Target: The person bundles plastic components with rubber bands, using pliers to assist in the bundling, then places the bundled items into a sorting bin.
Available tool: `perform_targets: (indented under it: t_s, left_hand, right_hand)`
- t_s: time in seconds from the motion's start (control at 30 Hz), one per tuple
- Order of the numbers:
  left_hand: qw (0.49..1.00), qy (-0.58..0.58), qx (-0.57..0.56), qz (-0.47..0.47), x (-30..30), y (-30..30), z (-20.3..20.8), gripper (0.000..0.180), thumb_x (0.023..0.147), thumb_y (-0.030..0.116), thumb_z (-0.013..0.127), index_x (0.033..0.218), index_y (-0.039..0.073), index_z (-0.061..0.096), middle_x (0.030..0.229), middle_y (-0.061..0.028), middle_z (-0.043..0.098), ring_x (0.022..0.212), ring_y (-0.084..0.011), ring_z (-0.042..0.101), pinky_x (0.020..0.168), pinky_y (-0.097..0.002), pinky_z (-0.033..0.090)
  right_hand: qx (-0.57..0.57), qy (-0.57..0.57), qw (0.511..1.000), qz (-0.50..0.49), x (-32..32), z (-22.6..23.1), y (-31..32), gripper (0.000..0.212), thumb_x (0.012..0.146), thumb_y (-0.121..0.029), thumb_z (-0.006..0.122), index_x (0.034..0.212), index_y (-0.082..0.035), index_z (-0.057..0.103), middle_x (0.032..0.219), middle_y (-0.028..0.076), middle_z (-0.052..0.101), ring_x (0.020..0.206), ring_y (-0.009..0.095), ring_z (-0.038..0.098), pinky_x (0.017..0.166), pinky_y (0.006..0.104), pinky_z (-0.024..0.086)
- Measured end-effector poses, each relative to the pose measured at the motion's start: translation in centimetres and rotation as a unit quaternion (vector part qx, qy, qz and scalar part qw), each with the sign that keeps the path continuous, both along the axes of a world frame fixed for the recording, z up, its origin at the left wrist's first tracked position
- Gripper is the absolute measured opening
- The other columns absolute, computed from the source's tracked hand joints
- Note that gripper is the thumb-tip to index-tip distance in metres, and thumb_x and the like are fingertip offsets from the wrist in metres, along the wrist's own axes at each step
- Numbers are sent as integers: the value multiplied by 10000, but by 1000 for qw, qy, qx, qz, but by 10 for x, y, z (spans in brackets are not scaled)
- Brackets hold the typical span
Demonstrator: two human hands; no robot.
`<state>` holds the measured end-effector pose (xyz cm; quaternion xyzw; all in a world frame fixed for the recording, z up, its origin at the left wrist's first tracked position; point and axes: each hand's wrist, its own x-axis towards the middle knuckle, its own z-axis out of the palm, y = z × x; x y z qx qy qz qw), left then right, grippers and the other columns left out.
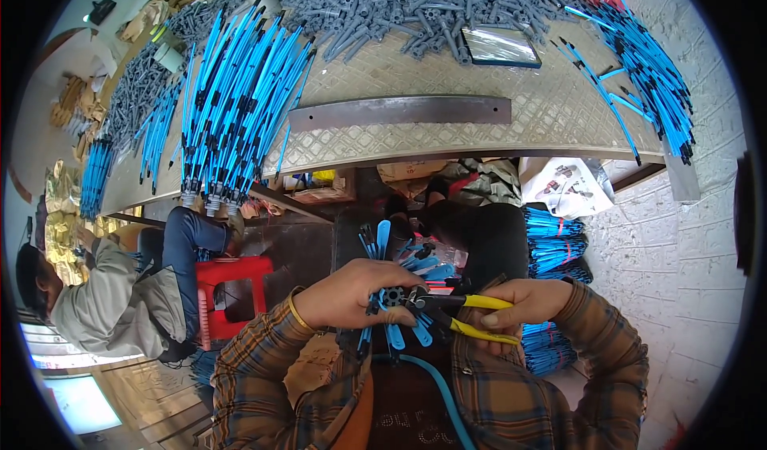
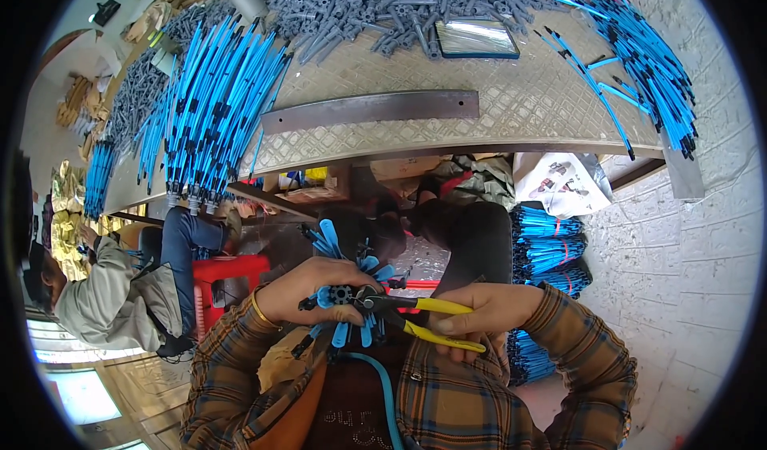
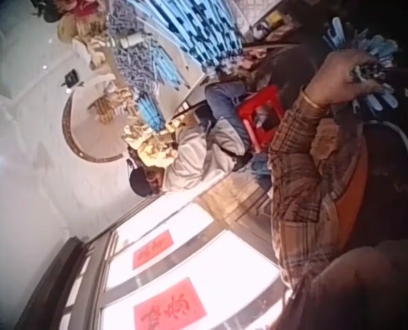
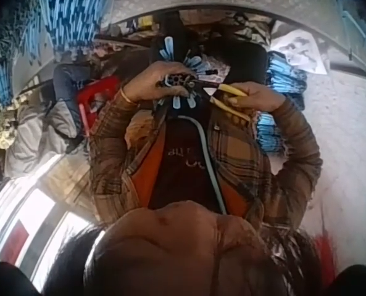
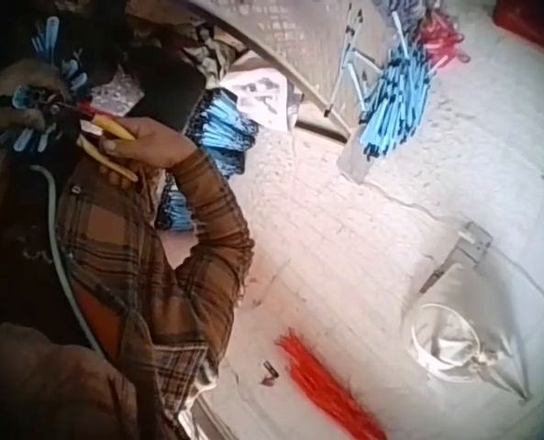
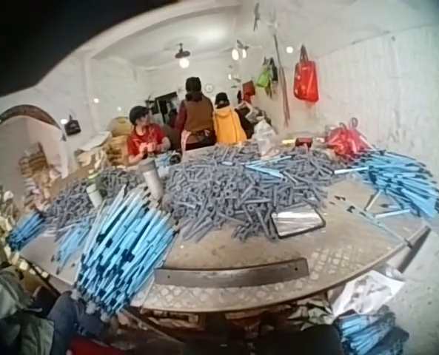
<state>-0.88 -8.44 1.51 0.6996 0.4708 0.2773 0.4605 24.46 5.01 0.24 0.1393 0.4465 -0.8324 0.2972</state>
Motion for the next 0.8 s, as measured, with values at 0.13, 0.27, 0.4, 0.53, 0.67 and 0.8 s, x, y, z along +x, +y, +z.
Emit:
perform_targets:
  t_s: [0.13,0.27,0.4,0.53,0.67,0.8]
  left_hand:
    - [1000,-7,-2,-1,0,0,-2,410,743,245,689,1059,12,575,919,-144,610,843,-283,604,732,-355,461]
    - [1000,-15,3,-15,-3,1,1,403,744,239,689,1057,13,574,911,-137,608,840,-281,601,735,-352,458]
    - [999,-3,-10,-37,-3,0,5,394,744,235,690,1048,12,575,904,-129,606,837,-275,597,741,-348,454]
    - [999,10,-21,-28,-2,1,5,384,742,232,693,1034,11,578,901,-125,605,836,-268,596,745,-343,453]
    - [1000,11,-27,3,2,3,3,377,738,225,698,1027,14,580,907,-125,608,841,-258,599,747,-335,455]
    - [997,12,-58,49,7,-1,6,375,732,207,705,1032,19,579,919,-119,613,852,-237,603,748,-326,460]
  right_hand:
    - [23,0,1000,-6,1,-8,-7,339,933,-301,435,1126,-24,462,867,57,585,733,110,593,643,232,505]
    - [-18,38,998,-36,4,-17,-22,335,935,-328,422,1098,-38,461,845,47,571,687,95,575,588,214,477]
    - [27,63,996,-50,4,2,-31,325,934,-345,418,1066,-52,468,798,30,564,655,77,557,561,206,453]
    - [163,13,986,4,-1,24,-17,351,925,-357,432,1078,-44,468,729,52,568,628,113,570,557,251,457]
    - [362,110,926,7,-5,38,-13,357,907,-350,461,1051,-23,466,685,110,576,614,222,595,566,333,471]
    - [511,79,854,63,-10,46,-18,326,886,-316,485,1006,-13,468,706,169,580,657,343,585,593,405,465]
